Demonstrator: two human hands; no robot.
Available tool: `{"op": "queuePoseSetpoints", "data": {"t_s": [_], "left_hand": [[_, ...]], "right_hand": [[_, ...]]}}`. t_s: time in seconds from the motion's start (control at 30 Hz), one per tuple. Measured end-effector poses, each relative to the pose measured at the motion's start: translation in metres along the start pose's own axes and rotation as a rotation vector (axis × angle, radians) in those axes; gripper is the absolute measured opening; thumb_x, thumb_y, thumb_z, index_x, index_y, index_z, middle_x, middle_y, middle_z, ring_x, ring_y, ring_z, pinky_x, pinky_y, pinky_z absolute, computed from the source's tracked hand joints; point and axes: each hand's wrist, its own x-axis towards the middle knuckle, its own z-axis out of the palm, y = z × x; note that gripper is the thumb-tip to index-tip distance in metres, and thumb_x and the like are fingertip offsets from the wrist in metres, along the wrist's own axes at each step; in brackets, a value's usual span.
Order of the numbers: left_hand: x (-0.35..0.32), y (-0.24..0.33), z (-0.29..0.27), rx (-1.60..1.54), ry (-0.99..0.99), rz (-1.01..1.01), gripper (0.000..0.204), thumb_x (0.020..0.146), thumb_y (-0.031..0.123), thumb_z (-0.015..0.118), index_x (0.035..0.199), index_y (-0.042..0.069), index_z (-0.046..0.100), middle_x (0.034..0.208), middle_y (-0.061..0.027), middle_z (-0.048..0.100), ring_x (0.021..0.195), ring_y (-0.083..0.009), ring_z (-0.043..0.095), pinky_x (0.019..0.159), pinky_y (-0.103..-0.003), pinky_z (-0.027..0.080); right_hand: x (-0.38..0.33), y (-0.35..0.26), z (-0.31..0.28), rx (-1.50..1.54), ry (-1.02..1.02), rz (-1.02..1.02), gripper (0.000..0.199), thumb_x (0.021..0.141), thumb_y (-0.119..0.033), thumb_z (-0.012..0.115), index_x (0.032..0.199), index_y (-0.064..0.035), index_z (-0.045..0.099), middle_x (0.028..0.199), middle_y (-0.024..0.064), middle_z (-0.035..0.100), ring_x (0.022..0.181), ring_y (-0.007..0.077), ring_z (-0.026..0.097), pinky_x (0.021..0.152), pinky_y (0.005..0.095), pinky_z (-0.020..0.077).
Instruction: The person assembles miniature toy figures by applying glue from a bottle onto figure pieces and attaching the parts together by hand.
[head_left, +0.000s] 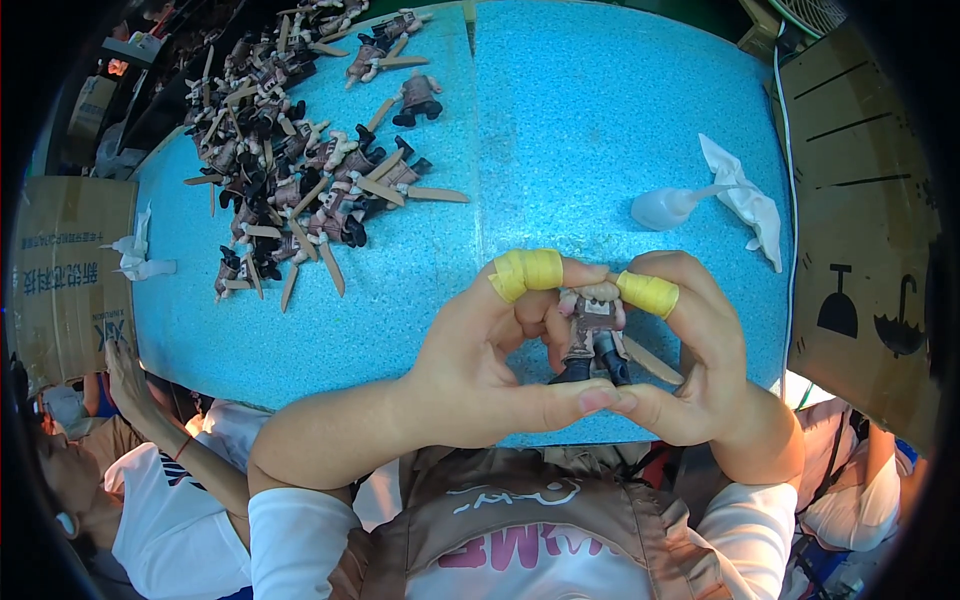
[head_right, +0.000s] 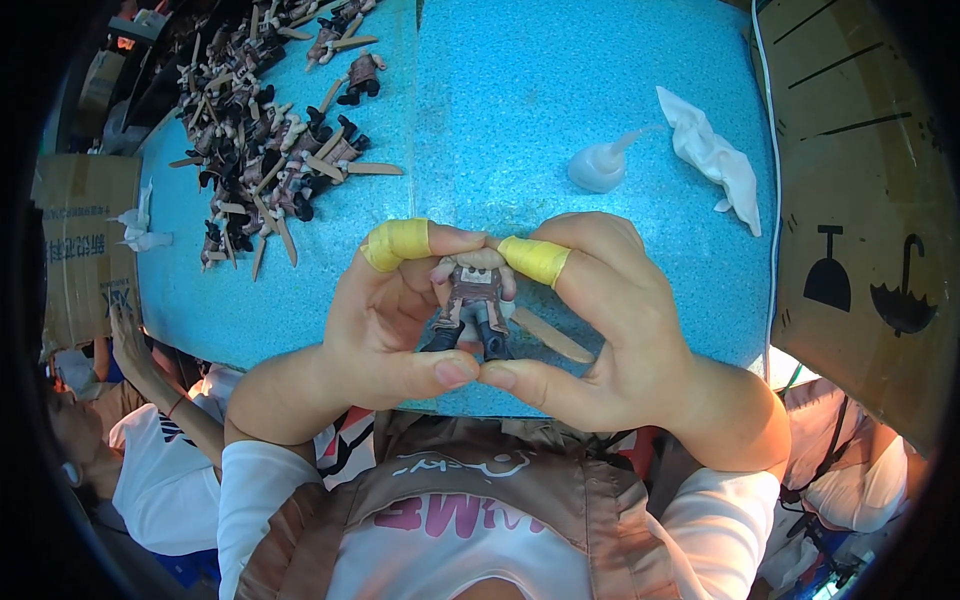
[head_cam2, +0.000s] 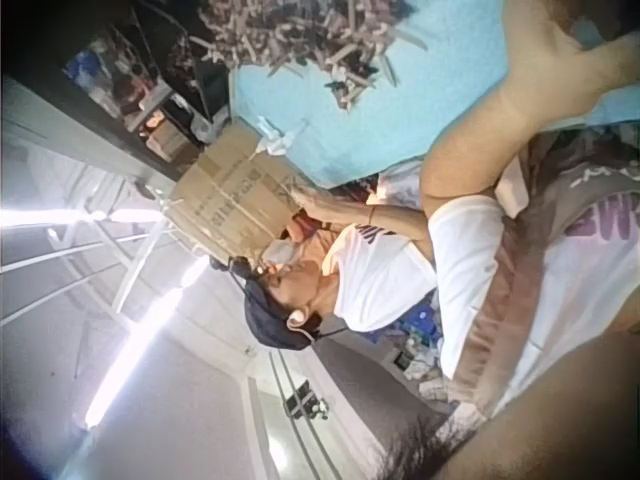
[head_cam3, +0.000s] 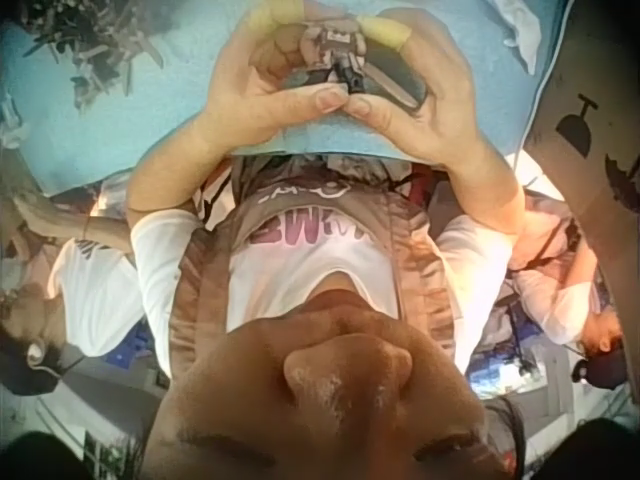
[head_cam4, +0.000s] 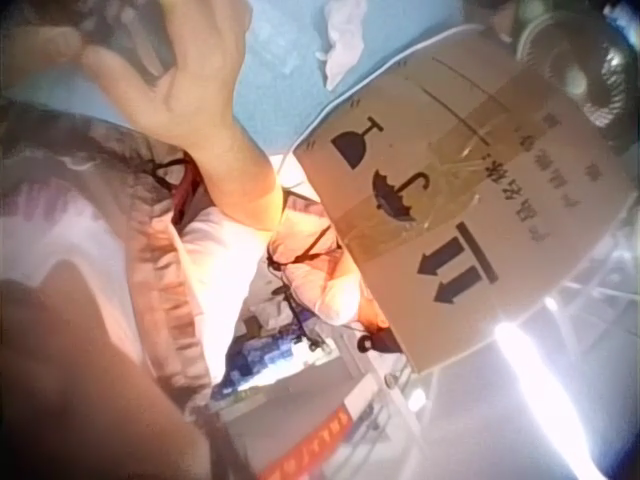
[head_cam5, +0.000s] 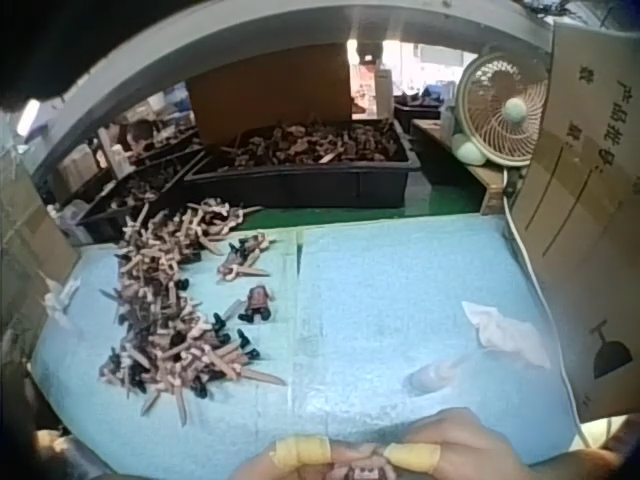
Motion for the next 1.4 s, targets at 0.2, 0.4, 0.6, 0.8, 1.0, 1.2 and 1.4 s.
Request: {"op": "queuePoseSetpoints", "data": {"t_s": [0.2,0.4,0.6,0.8,1.0,1.2,1.4], "left_hand": [[0.0,-0.002,0.0,0.002,-0.001,0.016,0.071,0.072,0.011,0.076,0.128,0.001,0.034,0.113,-0.0185,0.052,0.106,-0.021,0.052,0.089,-0.033,0.042],[0.0,-0.002,0.0,0.0,-0.033,0.023,0.072,0.072,0.01,0.076,0.129,0.001,0.033,0.115,-0.0191,0.051,0.108,-0.0225,0.051,0.091,-0.034,0.041],[0.007,-0.003,-0.001,0.094,-0.061,0.065,0.076,0.077,0.006,0.069,0.137,0.004,0.024,0.121,-0.0186,0.047,0.11,-0.0236,0.05,0.093,-0.037,0.039],[0.007,-0.005,0.009,0.014,-0.037,0.036,0.076,0.081,0.008,0.062,0.141,0.005,0.015,0.121,-0.0161,0.047,0.109,-0.0215,0.047,0.092,-0.036,0.038],[0.009,0.005,0.002,-0.268,-0.111,-0.155,0.064,0.085,0.006,0.052,0.139,0.006,0.019,0.118,-0.0082,0.046,0.107,-0.0169,0.047,0.093,-0.033,0.037],[0.011,-0.003,-0.001,-0.311,-0.114,-0.149,0.062,0.082,0.002,0.053,0.137,0.006,0.023,0.117,-0.0076,0.046,0.106,-0.0164,0.047,0.092,-0.031,0.037],[0.011,0.0,-0.003,-0.293,-0.085,-0.147,0.058,0.084,0.005,0.053,0.135,0.006,0.025,0.113,-0.0062,0.05,0.101,-0.014,0.049,0.087,-0.029,0.04]], "right_hand": [[0.001,-0.001,-0.001,0.004,-0.01,-0.001,0.057,0.066,-0.033,0.075,0.106,0.0043,0.056,0.095,0.0158,0.056,0.084,0.0287,0.053,0.074,0.0348,0.0411],[0.001,-0.002,-0.001,0.043,0.005,0.019,0.057,0.065,-0.03,0.076,0.106,0.0035,0.056,0.095,0.0153,0.056,0.085,0.0286,0.053,0.075,0.0345,0.0413],[0.0,-0.015,0.022,0.518,0.245,0.223,0.052,0.065,-0.016,0.078,0.108,0.0018,0.055,0.096,0.0129,0.055,0.088,0.0244,0.053,0.077,0.0325,0.0414],[-0.001,-0.001,0.01,0.23,0.139,0.172,0.038,0.064,-0.006,0.076,0.098,-0.0024,0.058,0.095,0.0109,0.056,0.083,0.0239,0.055,0.075,0.0333,0.0422],[0.0,-0.003,0.011,-0.138,0.163,-0.019,0.034,0.057,-0.005,0.075,0.089,-0.0048,0.06,0.092,0.0096,0.057,0.081,0.0251,0.055,0.068,0.0336,0.0409],[0.001,-0.001,0.013,-0.215,0.166,-0.071,0.035,0.055,-0.006,0.075,0.087,-0.0061,0.06,0.09,0.0064,0.057,0.082,0.0259,0.055,0.069,0.0354,0.0404],[0.001,-0.005,0.012,-0.2,0.152,-0.081,0.039,0.061,-0.007,0.074,0.097,-0.0053,0.058,0.102,0.0106,0.053,0.09,0.0244,0.054,0.075,0.0353,0.0405]]}}
